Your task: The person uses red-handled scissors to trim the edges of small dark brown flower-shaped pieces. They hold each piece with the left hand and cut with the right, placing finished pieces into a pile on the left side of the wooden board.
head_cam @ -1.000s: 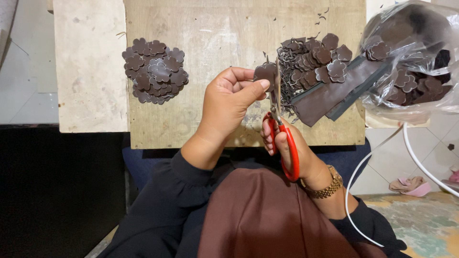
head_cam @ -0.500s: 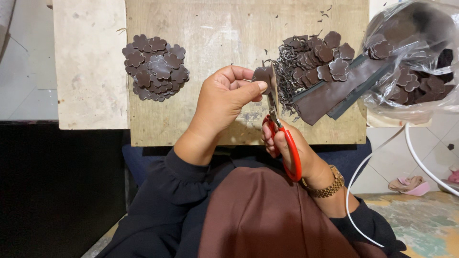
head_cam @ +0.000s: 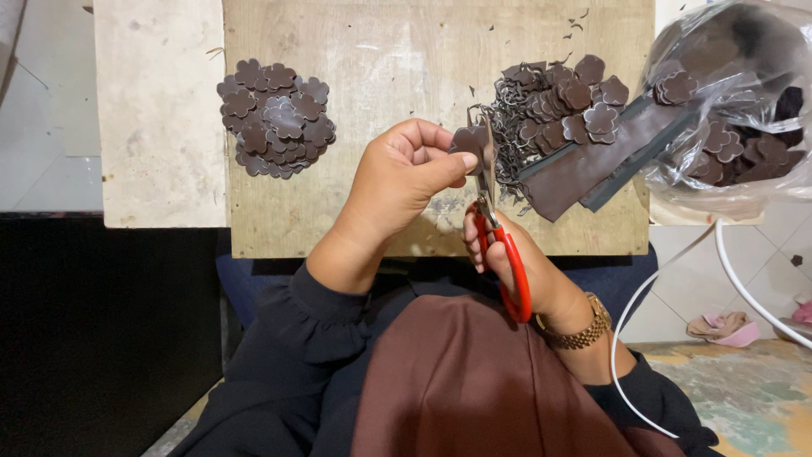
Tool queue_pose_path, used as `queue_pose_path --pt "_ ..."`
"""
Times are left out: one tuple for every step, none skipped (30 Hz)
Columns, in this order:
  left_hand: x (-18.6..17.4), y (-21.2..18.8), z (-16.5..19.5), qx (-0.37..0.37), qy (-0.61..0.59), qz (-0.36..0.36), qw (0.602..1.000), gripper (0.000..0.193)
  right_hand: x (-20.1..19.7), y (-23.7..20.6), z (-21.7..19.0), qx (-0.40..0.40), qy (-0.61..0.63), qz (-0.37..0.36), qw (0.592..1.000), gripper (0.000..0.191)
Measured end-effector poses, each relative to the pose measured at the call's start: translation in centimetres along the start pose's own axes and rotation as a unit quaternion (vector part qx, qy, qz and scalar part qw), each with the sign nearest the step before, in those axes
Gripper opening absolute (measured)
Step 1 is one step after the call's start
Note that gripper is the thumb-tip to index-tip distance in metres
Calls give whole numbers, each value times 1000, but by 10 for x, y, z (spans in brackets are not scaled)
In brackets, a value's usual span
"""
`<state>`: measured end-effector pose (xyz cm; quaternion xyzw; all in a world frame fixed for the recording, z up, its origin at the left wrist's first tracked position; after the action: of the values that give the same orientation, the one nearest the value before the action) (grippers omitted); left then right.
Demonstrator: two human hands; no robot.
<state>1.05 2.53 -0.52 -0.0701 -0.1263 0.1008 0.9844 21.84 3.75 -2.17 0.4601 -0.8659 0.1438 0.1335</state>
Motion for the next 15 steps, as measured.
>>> queue_pose_path --pt "1 0 0 -4 -6 2 1000 23 0 -1 0 0 5 0 1000 76" --pt "0 0 -1 -2 -7 1 1000 23 0 0 0 1 9 -1 1000 76" --pt "1 1 -1 0 -9 1 1000 23 0 0 0 1 14 -1 1000 75" --pt "1 1 -2 2 -11 0 1000 23 1 0 1 4 22 0 1000 74" --pt "1 1 -3 2 -9 1 1000 23 1 -1 1 7 29 1 1000 73" --pt "0 1 -4 2 -8 3 1000 23 1 0 1 10 36 2 999 72" --pt "0 2 -5 1 -7 4 1000 22 1 -1 1 12 36 3 999 72" --pt "0 2 -6 2 -7 2 1000 22 1 -1 0 14 36 4 999 71" --pt "0 2 -6 3 -7 1 1000 22 1 -2 0 16 36 4 999 71" --pt "-1 2 -7 4 -7 -1 1000 21 1 -2 0 14 31 3 999 71" --pt "-1 2 -8 5 -9 0 1000 21 0 -1 0 13 26 3 1000 71" --pt "0 2 -8 6 -10 0 1000 20 0 -1 -1 12 21 3 1000 71" --pt "0 2 -8 8 -11 1 1000 20 0 -2 0 9 11 2 1000 71" --pt "1 2 -8 20 -14 -1 1000 19 -1 -1 0 7 2 1 1000 72" --pt "1 2 -7 32 -18 -2 999 18 -1 -1 0 4 -8 -1 1000 73"
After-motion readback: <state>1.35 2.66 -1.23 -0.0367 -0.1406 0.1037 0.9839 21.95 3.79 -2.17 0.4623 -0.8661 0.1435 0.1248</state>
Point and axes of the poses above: each hand's wrist, its own y-axis towards the middle knuckle, its own x-axis out of the palm, z = x × y, the point moved 1 cm from there along y, towards the middle knuckle, and after that the axes turned 12 degrees about y, right-handed, at the moved point
